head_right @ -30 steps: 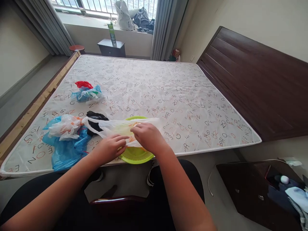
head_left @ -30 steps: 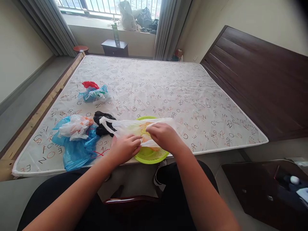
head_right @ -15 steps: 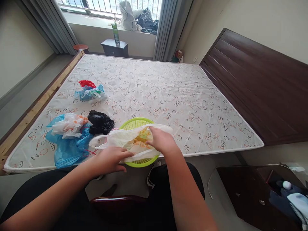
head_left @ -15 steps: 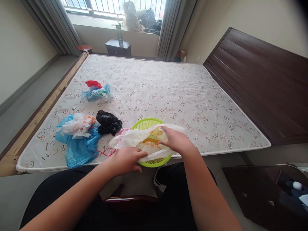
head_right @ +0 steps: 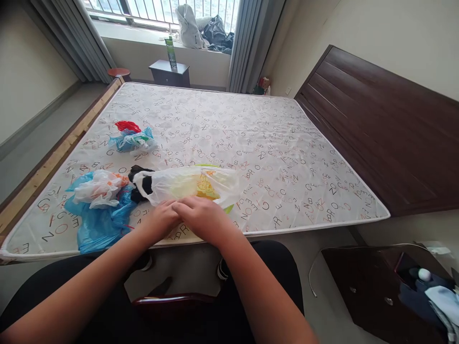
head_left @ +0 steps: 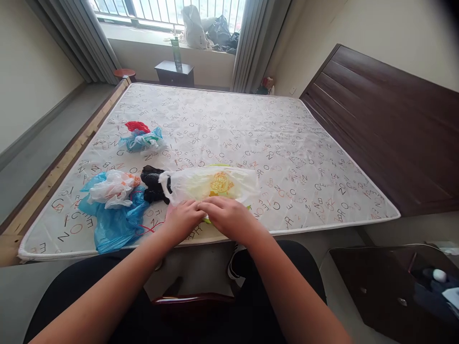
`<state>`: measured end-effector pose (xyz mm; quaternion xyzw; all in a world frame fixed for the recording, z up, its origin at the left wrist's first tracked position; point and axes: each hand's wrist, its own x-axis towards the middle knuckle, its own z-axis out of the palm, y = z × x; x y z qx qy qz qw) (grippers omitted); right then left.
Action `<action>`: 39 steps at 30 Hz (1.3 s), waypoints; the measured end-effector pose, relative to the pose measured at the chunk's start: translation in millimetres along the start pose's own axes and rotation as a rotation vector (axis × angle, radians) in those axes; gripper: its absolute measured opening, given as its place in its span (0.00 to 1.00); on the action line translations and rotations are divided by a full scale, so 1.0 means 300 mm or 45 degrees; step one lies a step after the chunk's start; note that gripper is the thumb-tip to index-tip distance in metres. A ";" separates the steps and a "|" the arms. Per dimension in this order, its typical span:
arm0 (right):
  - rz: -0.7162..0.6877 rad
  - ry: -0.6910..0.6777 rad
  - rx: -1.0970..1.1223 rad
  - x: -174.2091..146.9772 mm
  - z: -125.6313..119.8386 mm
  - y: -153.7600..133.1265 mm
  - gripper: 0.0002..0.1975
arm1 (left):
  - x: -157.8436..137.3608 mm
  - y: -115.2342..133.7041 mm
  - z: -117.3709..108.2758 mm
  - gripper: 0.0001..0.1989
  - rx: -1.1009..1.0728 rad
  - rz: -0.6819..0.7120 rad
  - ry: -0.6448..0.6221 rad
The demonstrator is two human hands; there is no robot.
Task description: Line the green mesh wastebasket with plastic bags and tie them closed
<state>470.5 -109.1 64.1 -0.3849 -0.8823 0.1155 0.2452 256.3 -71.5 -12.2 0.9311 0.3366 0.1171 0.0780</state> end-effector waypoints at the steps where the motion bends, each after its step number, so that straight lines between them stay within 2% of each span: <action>1: 0.064 -0.118 -0.001 0.007 0.013 -0.002 0.12 | -0.001 0.001 0.006 0.05 0.043 0.028 0.030; 5: 0.380 -0.464 -0.034 -0.006 0.005 0.037 0.06 | -0.001 0.015 0.003 0.07 0.186 0.086 0.059; 9: 0.613 -0.652 -0.085 -0.054 -0.073 0.074 0.09 | -0.004 0.022 -0.023 0.15 0.072 -0.025 0.019; 12: 0.797 -0.703 -0.105 -0.080 -0.116 0.079 0.10 | -0.009 0.029 -0.024 0.12 0.015 -0.203 -0.015; 17: 1.001 -0.809 0.157 -0.090 -0.110 0.088 0.26 | -0.012 0.048 -0.002 0.08 0.090 -0.431 -0.083; 20: 1.045 -0.872 0.136 -0.083 -0.094 0.098 0.25 | -0.008 0.046 0.001 0.07 0.048 -0.463 -0.136; 23: 1.085 -0.900 0.052 -0.080 -0.088 0.111 0.22 | -0.003 0.029 -0.011 0.02 -0.172 -0.468 -0.112; 24: 1.100 -0.900 0.018 -0.081 -0.087 0.118 0.22 | -0.003 0.021 -0.016 0.04 -0.271 -0.477 -0.120; 27: 1.154 -0.813 -0.061 -0.096 -0.082 0.149 0.22 | -0.004 -0.012 -0.021 0.17 -0.500 -0.581 -0.239; 29: 1.204 -0.687 -0.048 -0.112 -0.073 0.182 0.23 | -0.004 -0.039 -0.009 0.21 -0.573 -0.704 -0.272; 35: 1.419 -0.251 0.039 -0.146 -0.034 0.297 0.21 | 0.003 -0.100 0.051 0.20 -0.794 -0.945 -0.082; 37: 1.480 -0.085 0.045 -0.142 -0.016 0.324 0.22 | 0.009 -0.100 0.054 0.17 -0.745 -0.972 0.025; 39: 1.487 0.047 0.068 -0.136 0.004 0.343 0.28 | 0.015 -0.093 0.051 0.12 -0.635 -0.954 0.147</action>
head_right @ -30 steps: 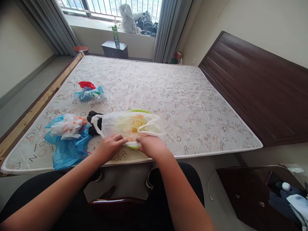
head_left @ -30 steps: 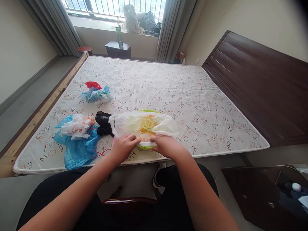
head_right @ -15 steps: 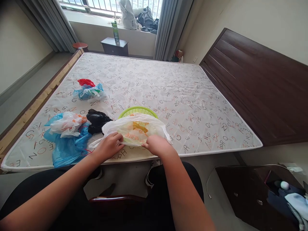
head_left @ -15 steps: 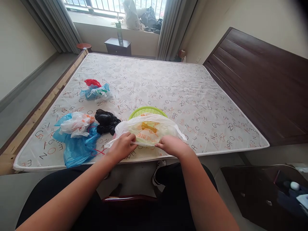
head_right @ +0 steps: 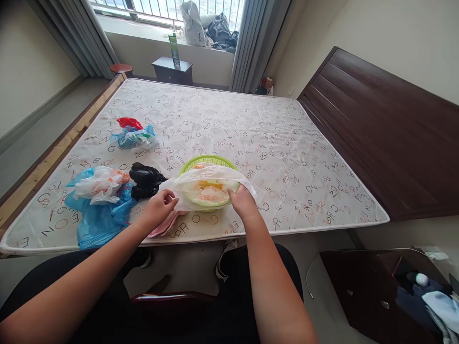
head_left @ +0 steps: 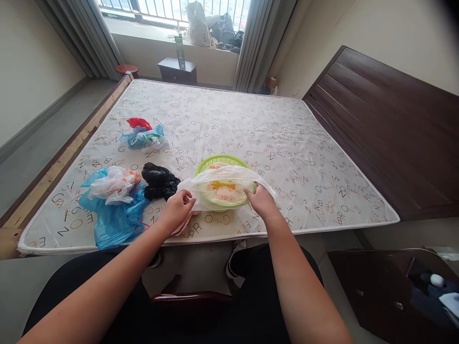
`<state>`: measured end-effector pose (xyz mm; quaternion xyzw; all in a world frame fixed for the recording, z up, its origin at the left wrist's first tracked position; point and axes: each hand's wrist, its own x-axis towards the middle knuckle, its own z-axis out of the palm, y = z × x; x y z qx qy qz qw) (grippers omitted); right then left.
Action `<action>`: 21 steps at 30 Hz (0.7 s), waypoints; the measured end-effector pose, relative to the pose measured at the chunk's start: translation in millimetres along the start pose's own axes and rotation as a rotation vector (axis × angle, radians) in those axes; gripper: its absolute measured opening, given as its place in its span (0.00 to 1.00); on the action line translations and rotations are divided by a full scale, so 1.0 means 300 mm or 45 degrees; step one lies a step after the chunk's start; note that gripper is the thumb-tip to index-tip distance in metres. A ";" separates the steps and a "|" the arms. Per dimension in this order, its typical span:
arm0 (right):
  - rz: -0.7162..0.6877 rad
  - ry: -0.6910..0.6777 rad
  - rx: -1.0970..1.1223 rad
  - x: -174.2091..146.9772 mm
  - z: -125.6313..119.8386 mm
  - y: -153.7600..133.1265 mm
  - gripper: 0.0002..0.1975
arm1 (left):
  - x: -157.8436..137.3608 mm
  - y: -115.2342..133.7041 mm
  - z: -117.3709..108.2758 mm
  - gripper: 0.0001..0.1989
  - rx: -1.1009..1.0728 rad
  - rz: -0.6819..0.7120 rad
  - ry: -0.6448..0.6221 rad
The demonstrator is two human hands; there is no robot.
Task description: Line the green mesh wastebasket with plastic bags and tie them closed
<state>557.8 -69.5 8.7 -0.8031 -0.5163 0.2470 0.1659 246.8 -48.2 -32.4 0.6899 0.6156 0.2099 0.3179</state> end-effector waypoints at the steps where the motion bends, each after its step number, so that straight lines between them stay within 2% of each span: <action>1: -0.017 0.026 0.041 0.007 0.009 0.001 0.31 | -0.001 0.005 0.001 0.11 0.010 0.031 0.057; 3: -0.064 0.032 0.104 0.015 0.025 0.001 0.34 | -0.001 0.012 0.006 0.12 -0.067 0.061 0.127; 6: -0.141 0.017 0.182 0.017 0.041 -0.003 0.35 | 0.003 0.014 0.016 0.19 -0.426 -0.013 0.147; 9: -0.204 -0.035 0.334 0.014 0.050 -0.014 0.37 | 0.008 0.017 0.022 0.25 -0.764 -0.139 0.136; 11: -0.239 -0.102 0.433 0.012 0.053 -0.023 0.38 | 0.011 0.023 0.019 0.28 -0.872 -0.152 0.098; 16: -0.262 -0.239 0.498 0.008 0.053 -0.035 0.40 | 0.030 0.028 0.008 0.34 -0.941 -0.196 0.118; 19: -0.270 -0.294 0.543 0.007 0.052 -0.034 0.38 | 0.051 0.008 0.004 0.36 -0.847 -0.236 0.142; 21: -0.211 -0.263 0.588 0.012 0.053 -0.030 0.35 | 0.063 -0.011 0.006 0.37 -0.765 -0.231 0.132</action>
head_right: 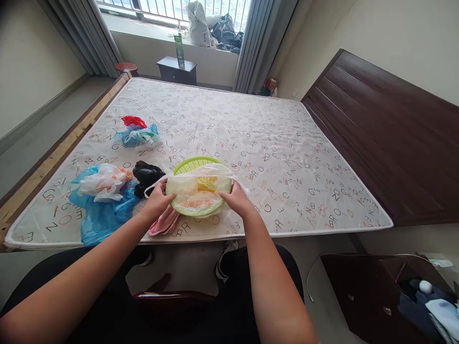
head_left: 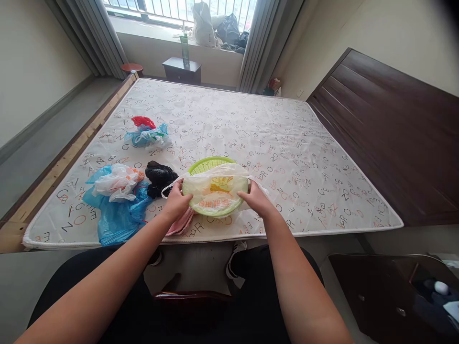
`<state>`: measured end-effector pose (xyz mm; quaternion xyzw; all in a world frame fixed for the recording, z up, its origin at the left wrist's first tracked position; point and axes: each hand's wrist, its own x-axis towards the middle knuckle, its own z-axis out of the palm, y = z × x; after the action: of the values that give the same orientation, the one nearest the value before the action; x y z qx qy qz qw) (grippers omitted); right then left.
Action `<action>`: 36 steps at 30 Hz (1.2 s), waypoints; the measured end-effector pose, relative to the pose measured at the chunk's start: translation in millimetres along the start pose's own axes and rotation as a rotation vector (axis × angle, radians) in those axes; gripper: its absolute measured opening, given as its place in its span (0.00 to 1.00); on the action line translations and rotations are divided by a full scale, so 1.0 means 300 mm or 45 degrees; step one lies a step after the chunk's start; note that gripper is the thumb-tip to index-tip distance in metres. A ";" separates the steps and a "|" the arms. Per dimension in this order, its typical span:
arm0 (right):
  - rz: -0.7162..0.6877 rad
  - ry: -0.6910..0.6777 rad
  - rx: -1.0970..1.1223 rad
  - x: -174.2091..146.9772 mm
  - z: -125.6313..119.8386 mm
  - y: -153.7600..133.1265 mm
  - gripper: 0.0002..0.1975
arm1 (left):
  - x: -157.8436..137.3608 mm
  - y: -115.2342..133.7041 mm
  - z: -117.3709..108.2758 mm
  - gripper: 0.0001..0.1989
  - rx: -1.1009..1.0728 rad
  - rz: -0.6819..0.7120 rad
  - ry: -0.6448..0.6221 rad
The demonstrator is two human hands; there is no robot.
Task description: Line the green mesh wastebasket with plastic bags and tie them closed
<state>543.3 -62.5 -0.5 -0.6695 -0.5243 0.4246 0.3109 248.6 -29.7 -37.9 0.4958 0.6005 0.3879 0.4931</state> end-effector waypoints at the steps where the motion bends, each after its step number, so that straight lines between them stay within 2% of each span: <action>1: 0.033 0.065 0.015 0.004 -0.001 0.004 0.33 | 0.005 -0.008 -0.002 0.37 0.042 0.010 -0.009; 5: 0.087 0.425 -0.003 0.025 -0.011 0.024 0.28 | -0.004 -0.021 0.007 0.39 0.218 0.136 -0.107; 8: 0.005 0.491 0.026 0.036 -0.021 0.035 0.25 | -0.039 -0.010 0.025 0.40 0.350 0.203 -0.212; 12: -0.007 0.314 0.051 0.038 -0.040 0.033 0.29 | -0.076 0.001 0.023 0.42 0.428 0.178 -0.284; 16: 0.019 0.098 0.127 0.030 -0.074 0.034 0.34 | -0.067 -0.013 -0.017 0.39 0.317 0.143 -0.385; 21: 0.051 -0.080 0.230 0.021 -0.093 0.036 0.25 | -0.047 -0.012 -0.048 0.30 0.239 0.138 -0.411; 24: 0.019 -0.123 0.261 0.015 -0.078 0.028 0.19 | -0.052 0.002 -0.041 0.29 0.243 0.152 -0.363; 29: -0.003 -0.140 0.203 0.005 -0.046 0.005 0.20 | -0.061 0.001 -0.021 0.23 0.357 0.215 -0.317; 32: 0.037 -0.147 0.280 0.006 -0.035 -0.001 0.19 | -0.054 -0.019 -0.006 0.23 0.203 0.171 -0.232; 36: 0.196 -0.178 0.440 0.025 -0.025 0.012 0.19 | -0.034 -0.048 0.013 0.23 -0.015 0.065 -0.181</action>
<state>552.3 -56.1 -2.0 -0.6131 -0.4114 0.5762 0.3506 249.7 -42.9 -50.5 0.5346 0.5486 0.3676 0.5273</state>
